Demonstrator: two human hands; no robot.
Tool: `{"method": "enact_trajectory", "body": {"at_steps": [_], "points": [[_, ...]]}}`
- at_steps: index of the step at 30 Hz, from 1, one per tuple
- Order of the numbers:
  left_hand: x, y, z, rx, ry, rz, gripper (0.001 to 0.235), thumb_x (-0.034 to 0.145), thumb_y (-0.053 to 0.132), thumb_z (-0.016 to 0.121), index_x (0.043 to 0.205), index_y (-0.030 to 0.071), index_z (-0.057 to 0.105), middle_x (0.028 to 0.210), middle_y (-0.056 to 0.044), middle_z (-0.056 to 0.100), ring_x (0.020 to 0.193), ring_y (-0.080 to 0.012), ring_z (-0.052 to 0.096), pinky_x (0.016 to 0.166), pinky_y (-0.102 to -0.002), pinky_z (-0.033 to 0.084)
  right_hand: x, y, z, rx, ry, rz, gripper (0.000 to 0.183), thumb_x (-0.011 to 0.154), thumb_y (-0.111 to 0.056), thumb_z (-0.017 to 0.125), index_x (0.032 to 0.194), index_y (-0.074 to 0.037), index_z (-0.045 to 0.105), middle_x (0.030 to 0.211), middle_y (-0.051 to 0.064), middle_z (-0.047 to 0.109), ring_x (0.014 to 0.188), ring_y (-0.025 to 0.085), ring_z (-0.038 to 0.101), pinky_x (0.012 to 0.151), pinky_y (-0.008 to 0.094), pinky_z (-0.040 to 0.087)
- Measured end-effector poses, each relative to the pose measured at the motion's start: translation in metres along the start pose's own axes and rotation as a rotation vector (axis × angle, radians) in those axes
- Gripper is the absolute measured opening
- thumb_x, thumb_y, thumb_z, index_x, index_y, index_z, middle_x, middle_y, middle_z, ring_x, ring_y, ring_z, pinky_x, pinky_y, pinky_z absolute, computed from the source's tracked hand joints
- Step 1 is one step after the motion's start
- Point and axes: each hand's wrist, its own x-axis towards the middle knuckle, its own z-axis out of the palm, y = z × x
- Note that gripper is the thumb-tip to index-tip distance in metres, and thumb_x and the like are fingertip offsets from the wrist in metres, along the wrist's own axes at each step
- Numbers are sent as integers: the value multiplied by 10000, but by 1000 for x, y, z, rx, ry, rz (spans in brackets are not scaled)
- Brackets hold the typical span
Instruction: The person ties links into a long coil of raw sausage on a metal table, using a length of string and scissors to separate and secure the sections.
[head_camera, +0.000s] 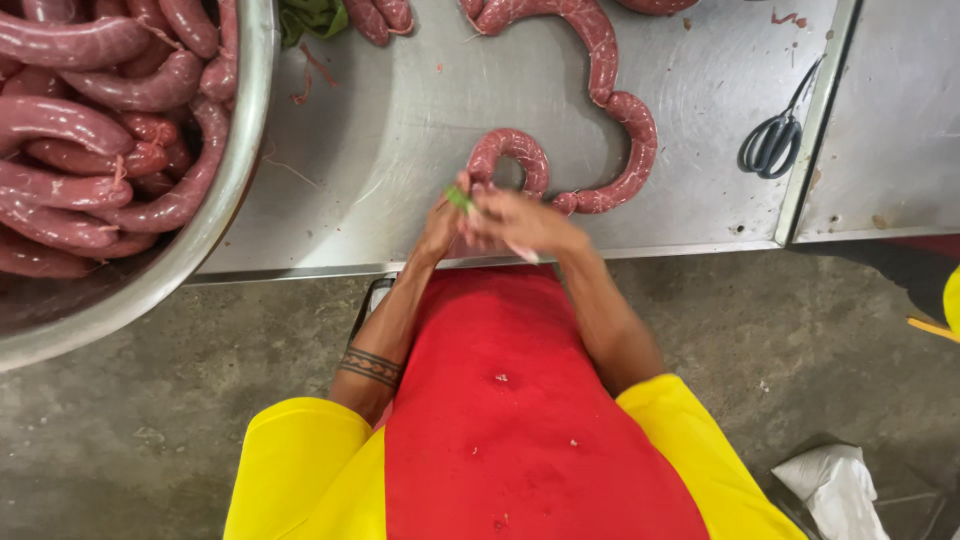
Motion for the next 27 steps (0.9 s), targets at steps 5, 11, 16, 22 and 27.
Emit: {"method": "enact_trajectory", "body": {"at_steps": [5,11,16,22,27], "points": [[-26,16,10,78,7,243,429,1082,480,369,1272,146,559,978,14,682,938,-94,656,921,-240,535,60,-9,-63,434,192,107,192,1066,-147,543,1132,6,638,937,87,710,787,148,681,676,269,566],[-23,13,7,-233,-119,250,418,1129,347,486,1208,-36,632,1037,-45,676,984,-141,628,958,-313,529,3,-28,-124,257,358,124,172,1081,-127,550,1135,22,618,977,83,686,854,151,675,775,277,574],[-20,26,5,-586,-378,-55,371,1090,289,499,1266,-11,626,999,-59,679,986,-159,656,956,-321,539,-102,-25,-115,-30,399,138,174,1101,-136,541,1121,4,643,921,71,656,805,136,610,724,268,521],[30,-20,8,-654,-371,-61,127,1157,96,562,1105,-13,600,971,-74,634,883,-191,630,883,-357,565,-194,66,-62,258,284,352,544,911,-10,499,1438,-117,417,888,24,606,729,140,570,625,282,508],[27,-2,19,-662,-20,-9,134,993,88,530,997,-20,609,1335,-267,645,1189,-357,697,960,-456,605,-159,149,-24,507,506,308,336,1087,-87,468,1364,-44,282,908,101,579,760,199,611,665,337,550]]}}
